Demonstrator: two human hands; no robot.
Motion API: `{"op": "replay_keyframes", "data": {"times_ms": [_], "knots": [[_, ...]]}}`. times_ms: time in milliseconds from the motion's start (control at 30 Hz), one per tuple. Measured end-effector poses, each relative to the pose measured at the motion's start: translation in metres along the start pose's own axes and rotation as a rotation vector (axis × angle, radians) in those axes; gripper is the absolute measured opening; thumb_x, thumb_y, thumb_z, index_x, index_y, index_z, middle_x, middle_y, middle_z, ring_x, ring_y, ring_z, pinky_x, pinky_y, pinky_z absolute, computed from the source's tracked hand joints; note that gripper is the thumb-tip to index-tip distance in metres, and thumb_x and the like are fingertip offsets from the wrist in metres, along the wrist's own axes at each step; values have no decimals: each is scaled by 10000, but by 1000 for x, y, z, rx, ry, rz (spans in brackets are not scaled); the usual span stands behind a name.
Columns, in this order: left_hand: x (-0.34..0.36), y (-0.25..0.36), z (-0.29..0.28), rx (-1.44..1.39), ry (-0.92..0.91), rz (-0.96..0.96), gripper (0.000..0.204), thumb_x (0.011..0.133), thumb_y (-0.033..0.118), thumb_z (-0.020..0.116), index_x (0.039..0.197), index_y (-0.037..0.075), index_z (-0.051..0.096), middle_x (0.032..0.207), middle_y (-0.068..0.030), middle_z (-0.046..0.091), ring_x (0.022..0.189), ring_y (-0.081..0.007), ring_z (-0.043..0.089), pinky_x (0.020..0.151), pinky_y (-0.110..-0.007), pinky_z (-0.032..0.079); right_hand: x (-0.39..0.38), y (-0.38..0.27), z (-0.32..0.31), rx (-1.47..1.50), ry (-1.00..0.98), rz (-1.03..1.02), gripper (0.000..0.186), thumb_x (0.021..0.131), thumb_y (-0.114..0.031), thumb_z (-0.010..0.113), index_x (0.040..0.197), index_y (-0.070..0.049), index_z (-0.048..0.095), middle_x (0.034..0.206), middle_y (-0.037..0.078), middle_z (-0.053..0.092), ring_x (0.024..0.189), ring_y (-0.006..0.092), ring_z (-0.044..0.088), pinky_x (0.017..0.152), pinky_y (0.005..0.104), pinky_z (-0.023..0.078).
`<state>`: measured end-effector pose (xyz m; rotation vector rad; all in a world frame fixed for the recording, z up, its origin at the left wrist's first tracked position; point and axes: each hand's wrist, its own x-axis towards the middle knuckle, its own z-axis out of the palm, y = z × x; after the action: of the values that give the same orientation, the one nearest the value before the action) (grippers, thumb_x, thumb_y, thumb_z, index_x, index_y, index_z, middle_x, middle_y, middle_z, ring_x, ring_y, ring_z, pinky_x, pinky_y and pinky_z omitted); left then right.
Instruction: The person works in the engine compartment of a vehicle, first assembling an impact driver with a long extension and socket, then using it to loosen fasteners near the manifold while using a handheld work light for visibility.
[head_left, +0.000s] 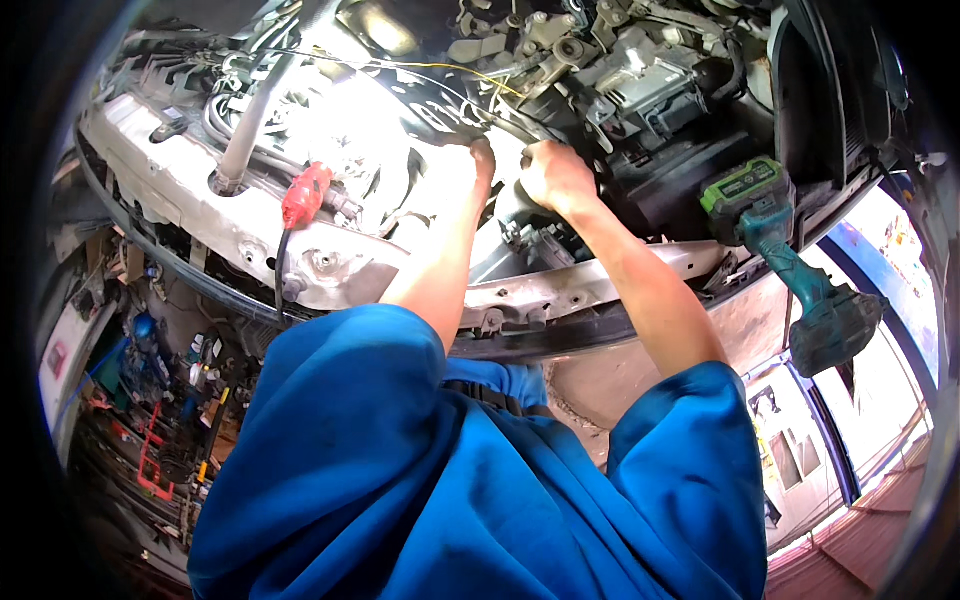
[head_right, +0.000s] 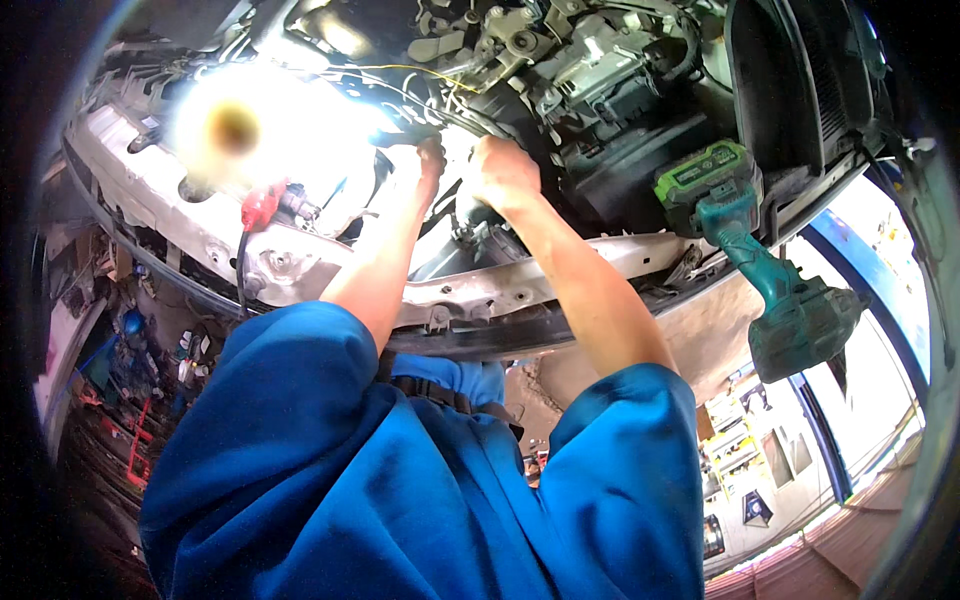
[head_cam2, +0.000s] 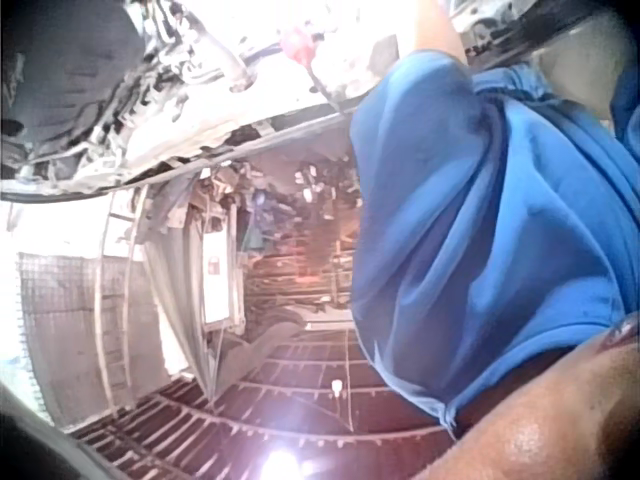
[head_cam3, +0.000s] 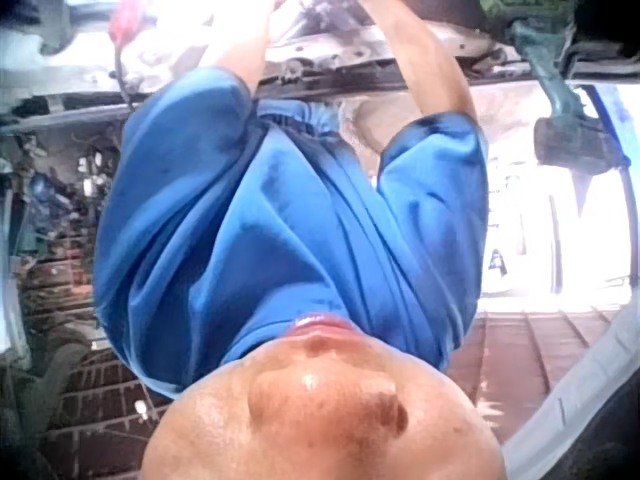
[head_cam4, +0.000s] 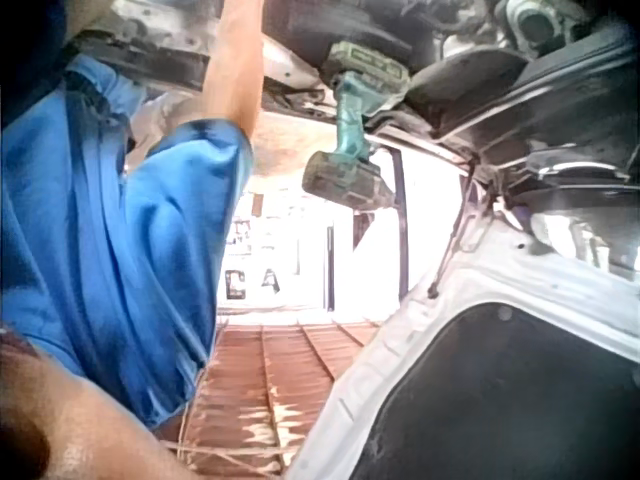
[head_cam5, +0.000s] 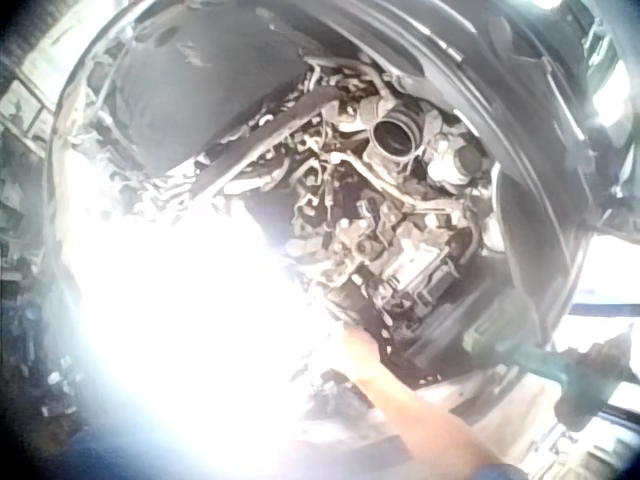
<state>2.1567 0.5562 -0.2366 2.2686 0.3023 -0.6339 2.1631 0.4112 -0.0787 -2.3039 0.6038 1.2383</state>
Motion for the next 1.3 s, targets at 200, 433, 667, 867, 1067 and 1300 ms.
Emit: {"op": "replay_keyframes", "data": {"times_ms": [200,433,667,867,1067,1300], "knots": [[-19,25,-8,84,195,24,297,728,240,560,910,20,642,837,-183,647,763,-337,625,772,-404,482,-23,-11,-3,23,21,-223,254,771,-248,546,876,-56,676,872,211,647,836,357,640,753,423,514],[-25,43,-25,202,228,18,345,734,261,561,917,-22,634,851,-205,640,870,-348,601,1028,-432,303,6,-10,36,139,71,39,328,777,-276,598,955,-4,641,955,211,648,912,353,635,786,391,515],[-16,31,-17,186,312,90,291,753,243,536,852,-11,638,803,-188,632,816,-323,595,950,-418,303,-2,-18,60,537,99,189,299,756,-187,583,932,51,622,994,280,615,994,363,601,848,387,482],[-11,32,-20,155,298,63,266,779,229,504,809,-2,632,753,-166,620,734,-293,590,820,-392,336,-11,-36,73,731,141,230,276,753,-168,574,905,56,630,957,282,622,950,366,618,789,393,486],[2,37,-26,121,271,63,262,805,215,471,766,7,625,703,-144,609,653,-262,586,690,-367,368,16,-78,112,1511,181,440,196,781,-79,559,831,110,579,806,206,627,695,258,596,605,383,456],[14,26,-21,31,185,-10,285,836,199,433,716,17,617,645,-119,596,558,-227,581,539,-338,406,4,-56,84,1441,-27,330,177,818,-8,408,645,-11,443,516,87,416,375,202,361,355,368,309]]}}
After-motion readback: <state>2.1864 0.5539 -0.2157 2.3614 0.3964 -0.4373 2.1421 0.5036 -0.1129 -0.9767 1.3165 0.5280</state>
